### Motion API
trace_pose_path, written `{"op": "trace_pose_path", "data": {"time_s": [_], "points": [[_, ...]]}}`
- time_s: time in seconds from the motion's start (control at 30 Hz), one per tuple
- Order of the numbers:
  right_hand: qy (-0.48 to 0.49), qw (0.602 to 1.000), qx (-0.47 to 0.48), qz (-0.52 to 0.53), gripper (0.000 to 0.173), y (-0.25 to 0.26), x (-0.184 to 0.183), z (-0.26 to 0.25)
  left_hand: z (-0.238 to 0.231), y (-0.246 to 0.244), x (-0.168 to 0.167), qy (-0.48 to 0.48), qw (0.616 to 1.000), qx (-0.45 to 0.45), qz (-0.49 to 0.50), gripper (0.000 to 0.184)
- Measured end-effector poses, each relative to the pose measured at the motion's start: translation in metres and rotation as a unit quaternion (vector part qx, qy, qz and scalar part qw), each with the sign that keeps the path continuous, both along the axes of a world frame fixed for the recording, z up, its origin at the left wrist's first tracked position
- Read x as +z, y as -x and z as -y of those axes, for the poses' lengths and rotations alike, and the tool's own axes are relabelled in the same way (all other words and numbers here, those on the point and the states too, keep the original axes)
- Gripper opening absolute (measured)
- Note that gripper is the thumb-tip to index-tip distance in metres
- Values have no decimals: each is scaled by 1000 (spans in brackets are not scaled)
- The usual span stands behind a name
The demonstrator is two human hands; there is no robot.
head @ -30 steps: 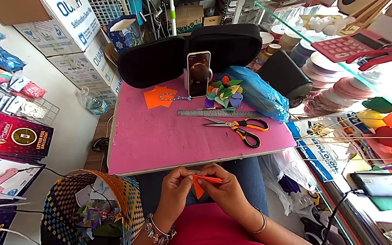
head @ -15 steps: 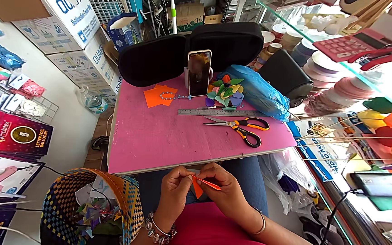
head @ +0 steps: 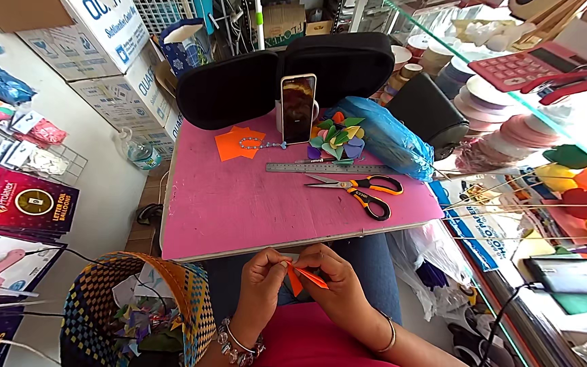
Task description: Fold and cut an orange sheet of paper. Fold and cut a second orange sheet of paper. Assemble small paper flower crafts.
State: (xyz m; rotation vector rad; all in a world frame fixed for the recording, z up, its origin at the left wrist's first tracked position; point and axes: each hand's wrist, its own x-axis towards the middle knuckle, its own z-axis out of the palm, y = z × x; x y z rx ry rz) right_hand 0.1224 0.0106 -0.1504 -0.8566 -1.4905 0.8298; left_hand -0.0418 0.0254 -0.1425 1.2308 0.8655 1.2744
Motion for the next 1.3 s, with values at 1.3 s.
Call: {"op": "trace_pose_path", "data": {"time_s": [1.3], "points": [[-24,999,-18,33,15,-1,1,-1,-1,0,0,24,1000,-8,12,22]]}}
